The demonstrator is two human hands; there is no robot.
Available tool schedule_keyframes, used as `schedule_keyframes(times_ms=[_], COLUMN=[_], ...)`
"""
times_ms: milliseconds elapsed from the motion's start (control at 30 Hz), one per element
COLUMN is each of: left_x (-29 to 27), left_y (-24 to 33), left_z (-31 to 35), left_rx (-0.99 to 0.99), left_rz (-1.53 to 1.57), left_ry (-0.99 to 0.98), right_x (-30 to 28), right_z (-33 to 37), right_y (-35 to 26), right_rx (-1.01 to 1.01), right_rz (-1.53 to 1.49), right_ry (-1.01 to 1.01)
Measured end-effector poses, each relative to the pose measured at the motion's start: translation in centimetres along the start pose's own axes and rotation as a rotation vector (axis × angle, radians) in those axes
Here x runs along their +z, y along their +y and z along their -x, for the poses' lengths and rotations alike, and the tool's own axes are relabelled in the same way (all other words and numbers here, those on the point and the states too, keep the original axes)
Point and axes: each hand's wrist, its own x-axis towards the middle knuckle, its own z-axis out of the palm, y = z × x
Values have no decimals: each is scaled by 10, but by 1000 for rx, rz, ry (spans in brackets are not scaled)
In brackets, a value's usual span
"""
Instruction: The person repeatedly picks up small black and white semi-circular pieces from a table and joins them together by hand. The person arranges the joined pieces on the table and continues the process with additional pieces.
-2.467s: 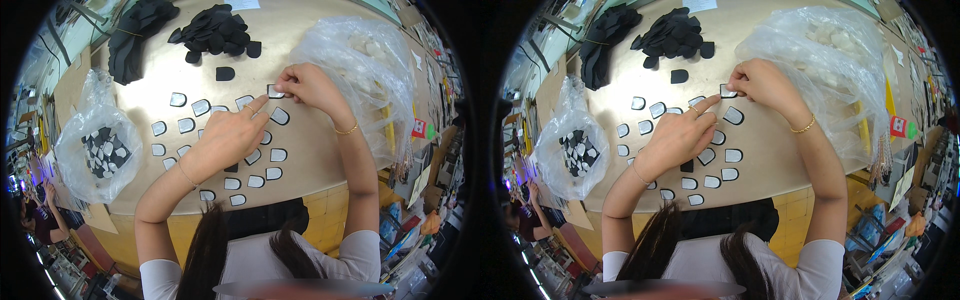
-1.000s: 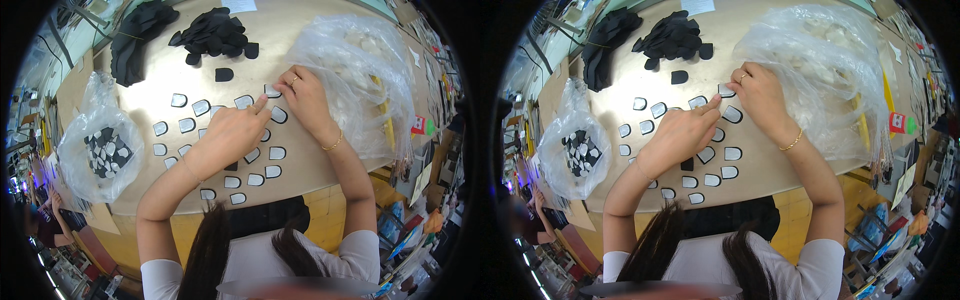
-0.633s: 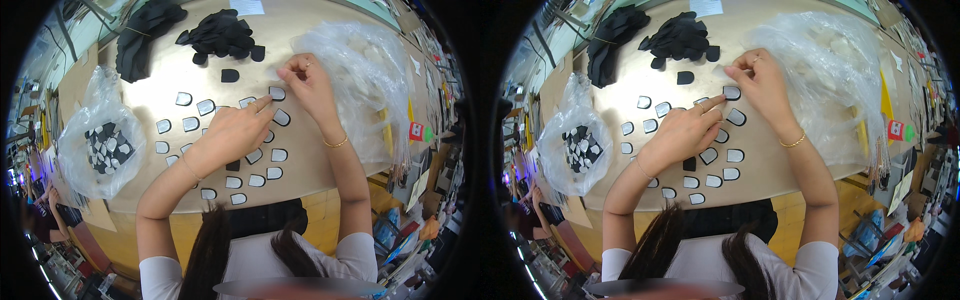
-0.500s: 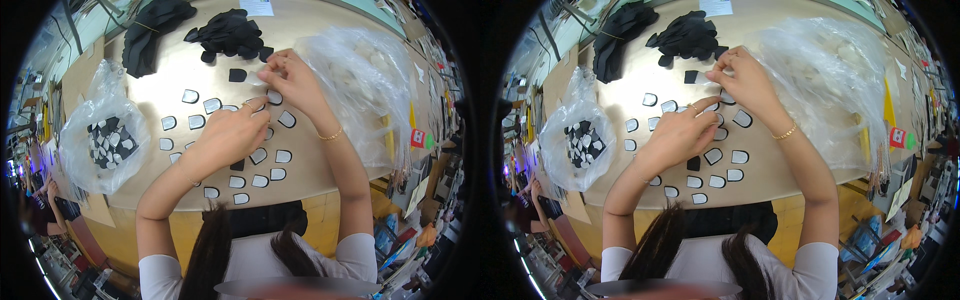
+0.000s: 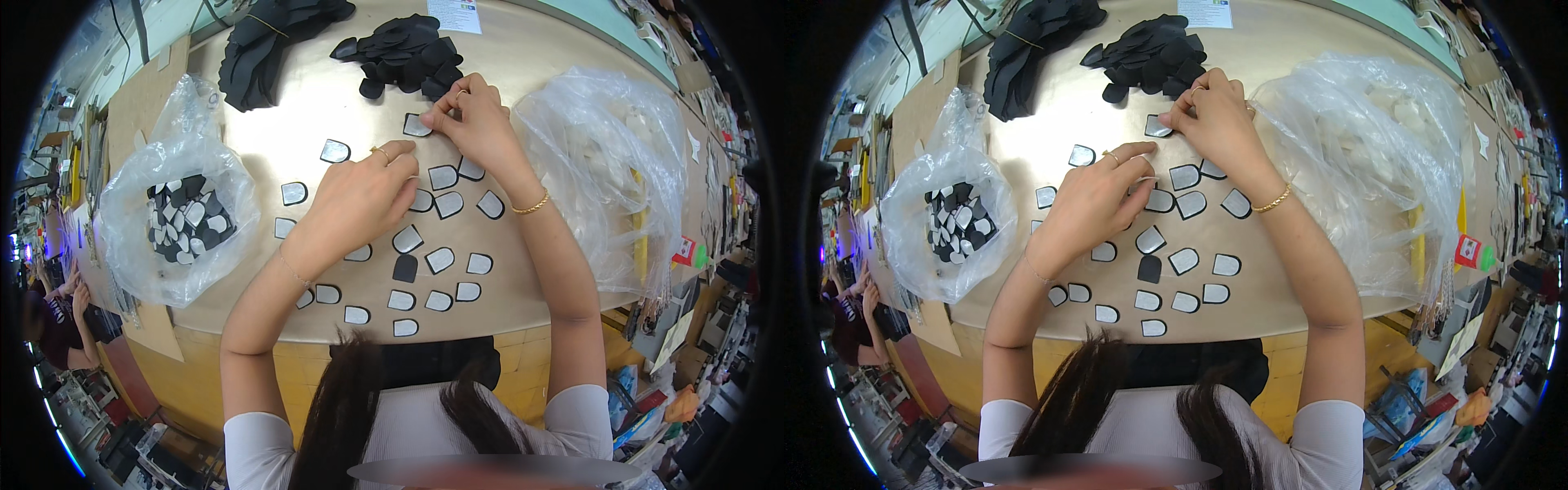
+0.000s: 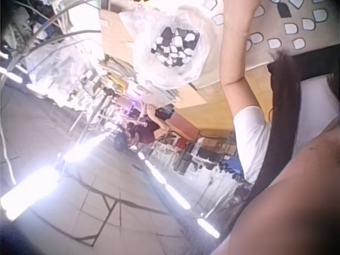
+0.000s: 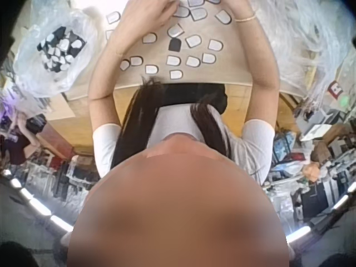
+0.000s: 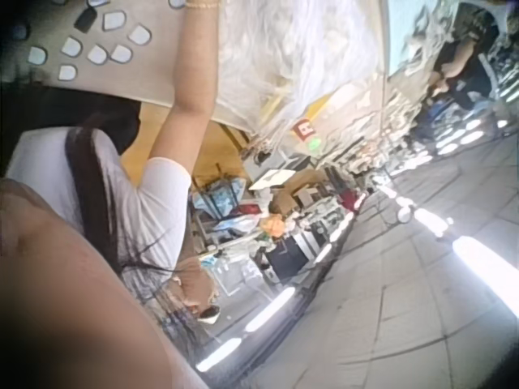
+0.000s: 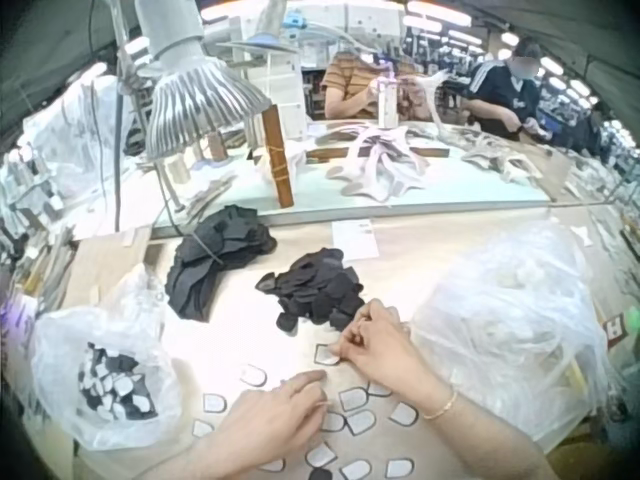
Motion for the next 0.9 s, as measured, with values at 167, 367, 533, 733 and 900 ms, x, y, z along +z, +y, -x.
schedule_keyframes(times_ms=[167,367,533,733,900], left_x=[0,2,5,11,12], left_y=[0,0,-2,-1,2], left_z=[0,-1,-2,-4,-5], left_rx=[-42,-34,-26,1,-16], left_rz=[-15,-50,-79,-145,-179], left_ry=[-34,-32,-49,-31,-68], right_x=[-1,-2,-3,9,16], right_z=[-3,-1,-2,4,12], right_y=[-4,-11,-13,-13,-12], right_rx=[15,-16,12,-33,-123], right_rz=[55,193,207,252,391], right_ry=[-5,36,0,92,194])
